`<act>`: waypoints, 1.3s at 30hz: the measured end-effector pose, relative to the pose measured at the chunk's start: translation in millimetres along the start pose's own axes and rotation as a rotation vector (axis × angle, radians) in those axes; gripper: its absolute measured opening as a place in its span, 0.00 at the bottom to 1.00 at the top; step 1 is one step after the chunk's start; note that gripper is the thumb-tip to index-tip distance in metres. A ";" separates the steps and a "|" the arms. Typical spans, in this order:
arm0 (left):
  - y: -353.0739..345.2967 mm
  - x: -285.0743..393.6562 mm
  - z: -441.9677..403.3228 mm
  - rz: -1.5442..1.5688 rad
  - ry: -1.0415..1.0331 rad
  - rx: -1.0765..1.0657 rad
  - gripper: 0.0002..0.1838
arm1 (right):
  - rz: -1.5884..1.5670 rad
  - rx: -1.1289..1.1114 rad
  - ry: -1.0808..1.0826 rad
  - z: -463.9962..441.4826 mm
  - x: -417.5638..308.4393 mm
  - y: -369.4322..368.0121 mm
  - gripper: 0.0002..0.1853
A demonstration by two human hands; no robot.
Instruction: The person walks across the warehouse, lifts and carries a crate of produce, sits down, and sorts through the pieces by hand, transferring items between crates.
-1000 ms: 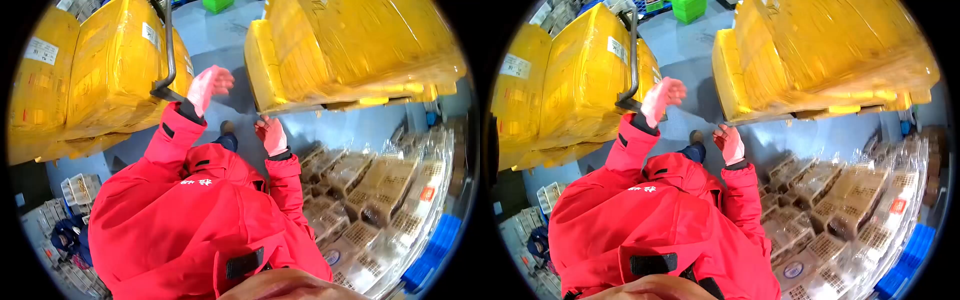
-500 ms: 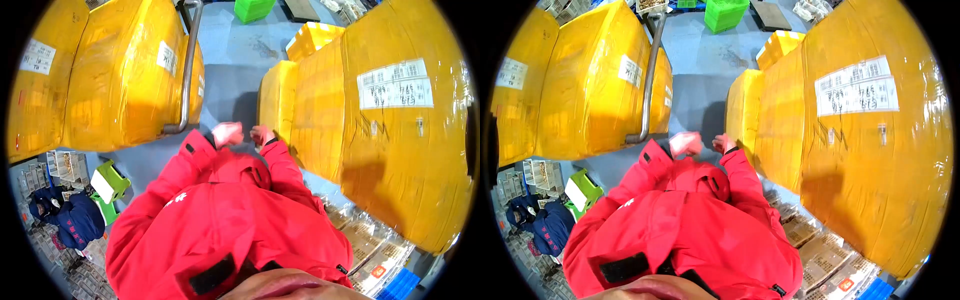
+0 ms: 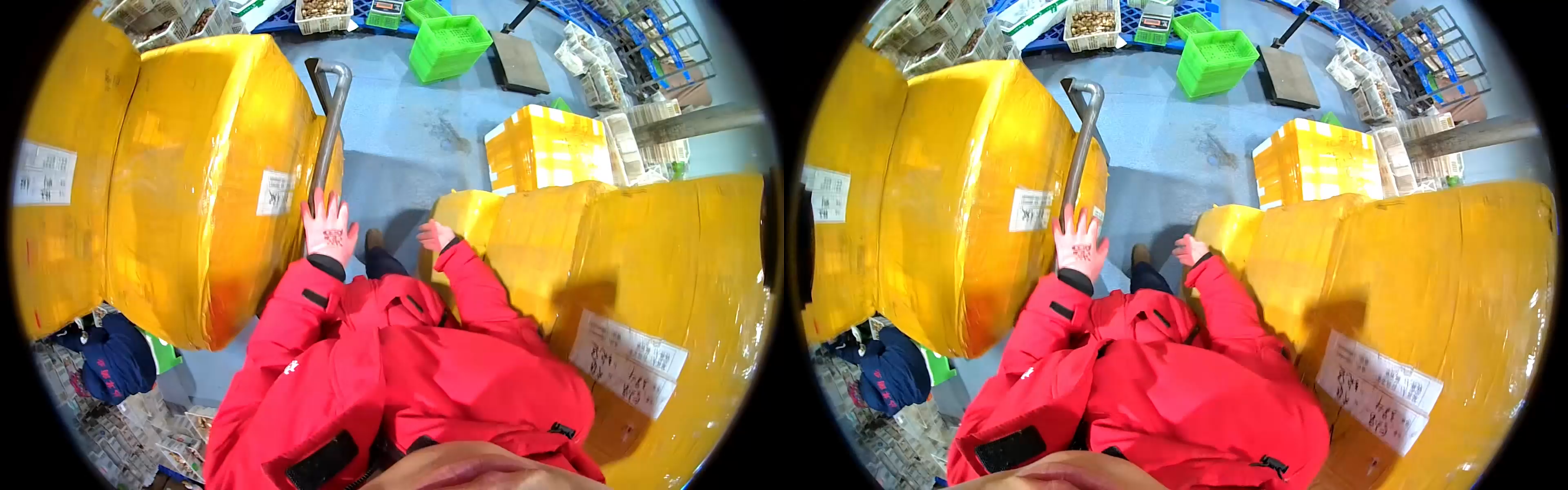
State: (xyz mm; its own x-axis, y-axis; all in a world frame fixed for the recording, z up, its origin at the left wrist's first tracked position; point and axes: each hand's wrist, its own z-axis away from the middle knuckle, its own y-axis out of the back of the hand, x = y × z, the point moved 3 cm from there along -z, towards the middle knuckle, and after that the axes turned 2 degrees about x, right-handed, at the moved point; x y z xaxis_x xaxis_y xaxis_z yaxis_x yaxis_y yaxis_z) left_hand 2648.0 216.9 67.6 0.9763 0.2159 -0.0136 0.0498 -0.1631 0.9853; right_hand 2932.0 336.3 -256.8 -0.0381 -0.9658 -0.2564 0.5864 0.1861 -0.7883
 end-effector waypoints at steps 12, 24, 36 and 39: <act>21.5 -23.9 -31.3 0.748 0.233 0.196 0.19 | 0.217 0.358 0.037 22.6 -79.8 0.2 0.29; -8.5 14.5 -219.0 0.867 0.044 0.084 0.13 | 1.636 0.370 0.568 7.7 -186.0 -35.9 0.15; -133.9 75.9 -434.3 0.984 0.071 -0.479 0.21 | 0.435 0.691 0.510 45.1 -248.2 106.8 0.21; -128.9 106.1 -491.4 0.773 -0.059 -0.629 0.21 | 0.007 0.706 0.515 79.0 -264.3 68.8 0.17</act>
State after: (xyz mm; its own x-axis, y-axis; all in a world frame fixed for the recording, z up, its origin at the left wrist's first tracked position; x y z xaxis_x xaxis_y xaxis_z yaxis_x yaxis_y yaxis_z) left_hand 2641.7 733.8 22.7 0.7030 0.2151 0.6779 -0.7078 0.3046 0.6373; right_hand 3046.4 590.1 -199.1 -0.2933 -0.7316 -0.6155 0.9457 -0.1279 -0.2987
